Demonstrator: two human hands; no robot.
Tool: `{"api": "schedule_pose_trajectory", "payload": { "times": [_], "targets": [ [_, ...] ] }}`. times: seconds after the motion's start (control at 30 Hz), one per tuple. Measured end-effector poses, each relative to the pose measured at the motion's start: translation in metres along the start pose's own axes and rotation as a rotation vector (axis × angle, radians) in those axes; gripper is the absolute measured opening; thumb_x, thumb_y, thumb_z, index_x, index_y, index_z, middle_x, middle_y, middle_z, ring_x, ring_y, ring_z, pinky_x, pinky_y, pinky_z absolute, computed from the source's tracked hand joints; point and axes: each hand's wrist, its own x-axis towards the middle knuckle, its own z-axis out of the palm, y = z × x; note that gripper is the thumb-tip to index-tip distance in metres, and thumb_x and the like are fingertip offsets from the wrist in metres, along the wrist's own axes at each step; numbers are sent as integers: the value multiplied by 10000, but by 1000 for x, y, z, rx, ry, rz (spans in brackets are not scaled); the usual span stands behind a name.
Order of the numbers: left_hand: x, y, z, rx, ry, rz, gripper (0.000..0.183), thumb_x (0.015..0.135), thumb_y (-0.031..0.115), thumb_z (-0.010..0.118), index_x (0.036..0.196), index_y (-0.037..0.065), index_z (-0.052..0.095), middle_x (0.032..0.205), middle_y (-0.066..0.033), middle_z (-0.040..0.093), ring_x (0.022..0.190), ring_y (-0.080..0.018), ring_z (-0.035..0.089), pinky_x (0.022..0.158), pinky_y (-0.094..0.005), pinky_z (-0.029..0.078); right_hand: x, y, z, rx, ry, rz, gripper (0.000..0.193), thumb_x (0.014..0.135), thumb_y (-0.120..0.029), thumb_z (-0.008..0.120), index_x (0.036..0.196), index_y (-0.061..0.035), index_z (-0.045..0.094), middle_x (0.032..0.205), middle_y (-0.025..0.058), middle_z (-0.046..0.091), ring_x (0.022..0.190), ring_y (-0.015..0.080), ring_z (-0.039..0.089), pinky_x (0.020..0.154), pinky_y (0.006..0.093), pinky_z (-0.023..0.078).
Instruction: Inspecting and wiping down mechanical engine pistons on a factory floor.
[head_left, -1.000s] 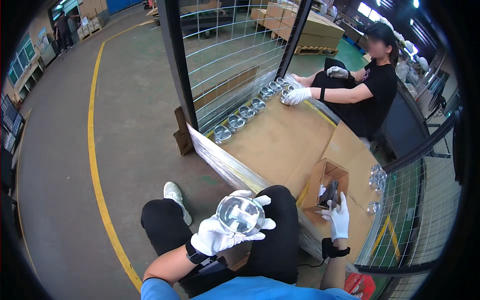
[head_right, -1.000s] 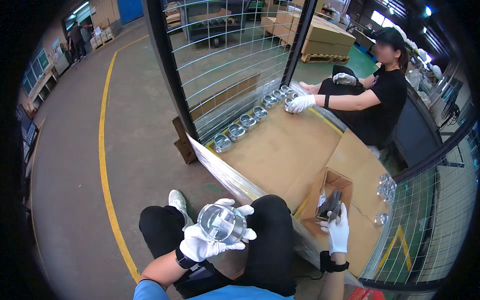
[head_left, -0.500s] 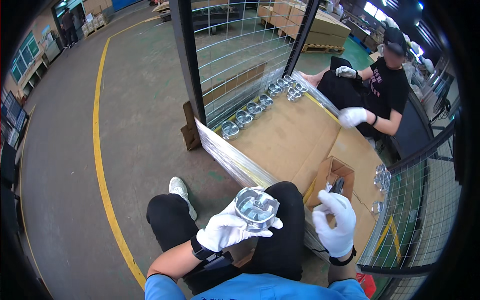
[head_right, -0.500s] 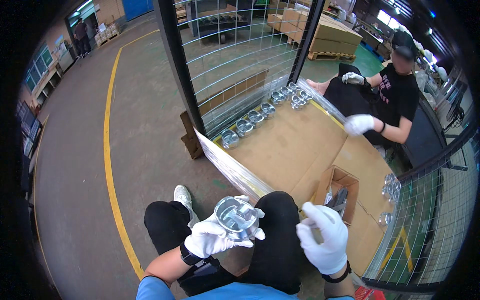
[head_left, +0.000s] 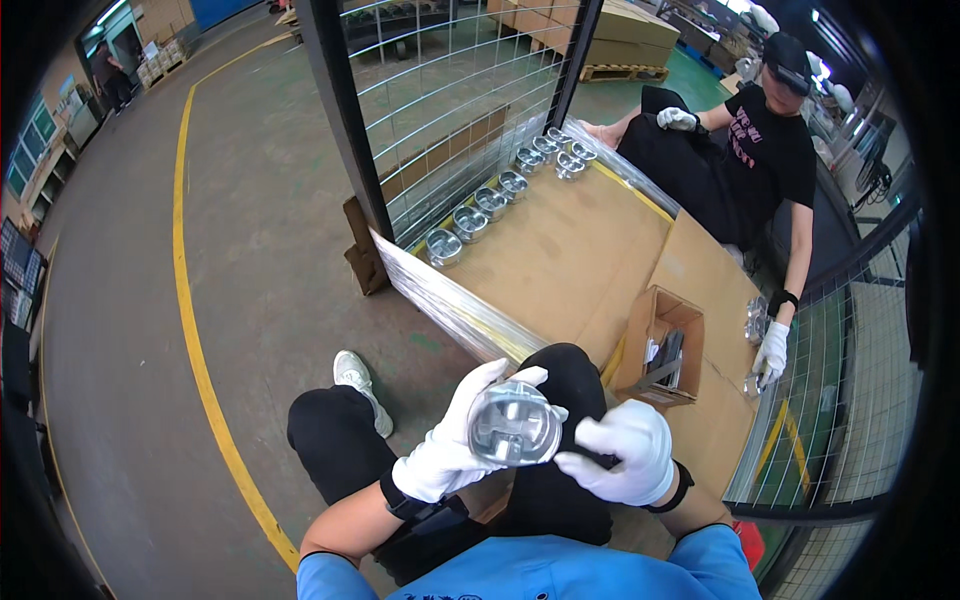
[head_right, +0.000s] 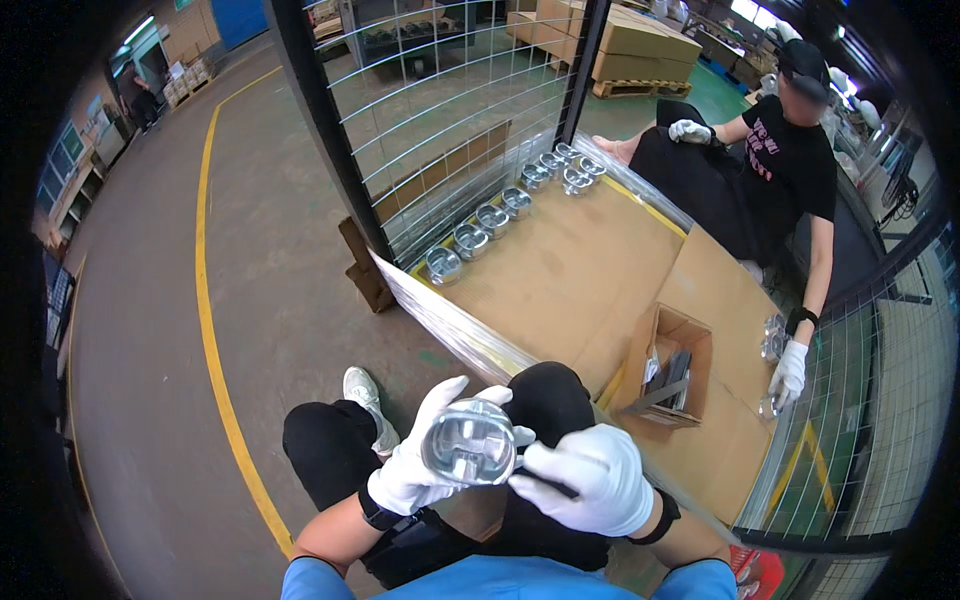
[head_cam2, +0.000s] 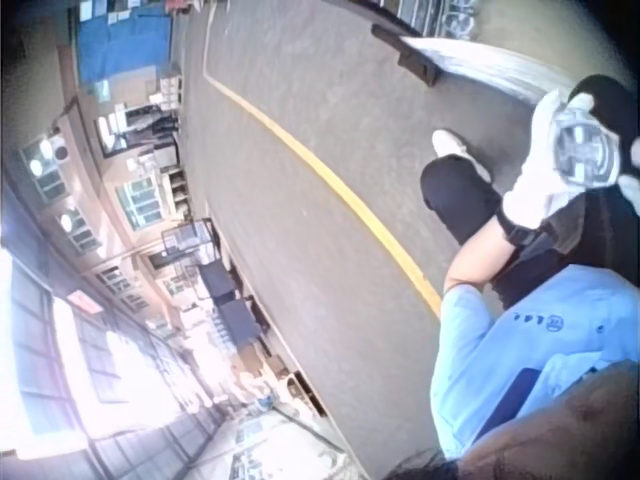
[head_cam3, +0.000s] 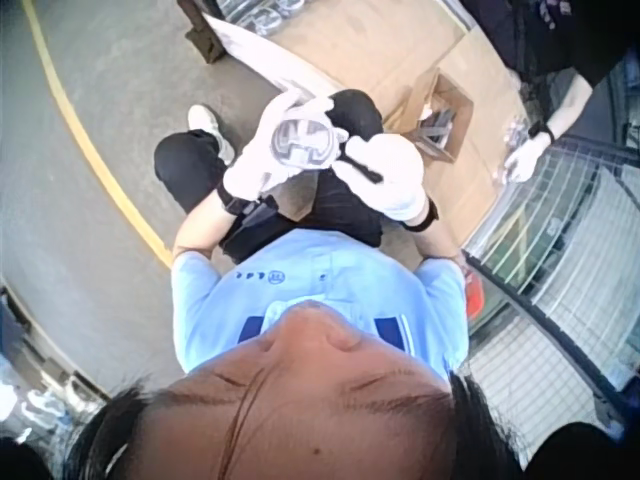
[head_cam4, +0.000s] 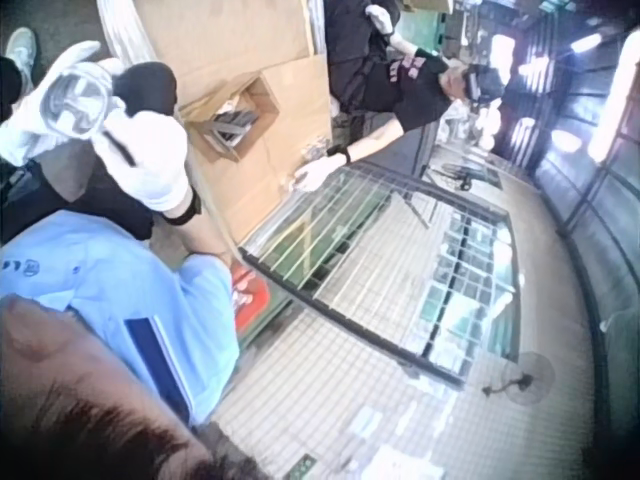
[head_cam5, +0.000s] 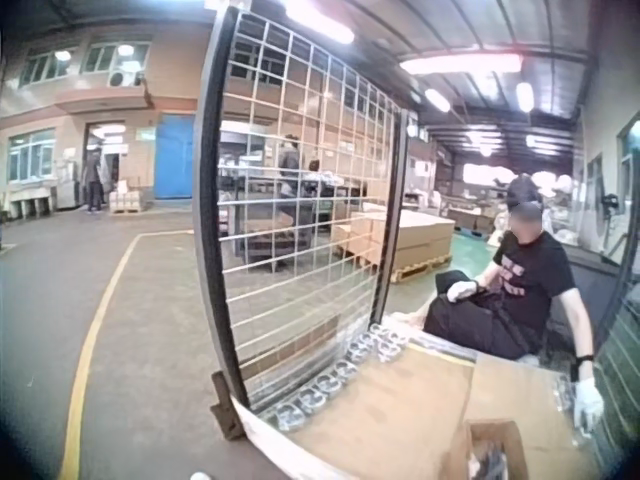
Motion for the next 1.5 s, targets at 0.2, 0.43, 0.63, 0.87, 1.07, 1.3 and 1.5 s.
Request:
{"api": "schedule_pose_trajectory", "payload": {
  "times": [0.2, 0.43, 0.63, 0.87, 1.07, 1.3, 1.5],
  "targets": [
    [1, -2, 10, -301, 160, -132, 933, 809, -54, 696, 1534, 219, 177, 1482, -143, 341, 1377, -337, 393, 1114, -578, 373, -10, 9, 13, -55, 200, 96, 491, 672, -30, 829, 1118, -74, 630, 833, 24, 552, 571, 126, 486, 548, 275, 406],
    [-2, 3, 10, -279, 191, -144, 926, 817, -28, 704, 1534, 209, 168, 1473, -141, 349, 1352, -329, 424, 1100, -566, 397, -3, 10, 21, 146, 148, 159, 467, 684, -40, 805, 1121, -66, 643, 1026, 89, 601, 634, 136, 560, 585, 270, 483],
    [2, 7, 11, -49, 250, -147, 1011, 764, -14, 741, 1544, 210, 139, 1480, -179, 369, 1320, -332, 465, 1056, -488, 450, 13, 20, 20, 149, -133, 14, 379, 697, -153, 807, 1043, -65, 682, 971, 92, 655, 747, 282, 647, 649, 363, 532],
    [6, 9, 0, 206, 379, -22, 942, 831, 190, 729, 1550, 187, 120, 1497, -169, 322, 1331, -340, 440, 1053, -526, 430, 22, 52, 38, 270, -118, 96, 190, 724, -159, 798, 811, -69, 656, 864, 106, 641, 769, 283, 645, 666, 368, 527],
    [11, 40, -29, 278, 746, 313, 488, 943, 228, 591, 1378, 66, 440, 1221, -136, 583, 1003, -261, 628, 839, -362, 521, 77, 145, 52, 24, -115, 398, 215, 782, -306, 739, 780, -94, 703, 811, 138, 644, 765, 324, 641, 695, 401, 517],
    [-3, 56, -56, -9, 807, 349, 320, 947, 180, 576, 1247, 71, 552, 1066, -110, 662, 910, -249, 648, 767, -333, 531, 121, 231, 140, -258, -374, 508, 365, 778, -433, 707, 819, -71, 724, 902, 185, 684, 874, 353, 651, 812, 425, 516],
    [3, 63, -49, 61, 812, 342, 306, 946, 172, 573, 1227, 51, 557, 1011, -102, 656, 882, -237, 642, 738, -325, 505, 96, 278, 197, -281, -524, 450, 249, 873, -261, 596, 951, -58, 719, 1023, 199, 666, 944, 368, 640, 882, 439, 509]
  ]
}}
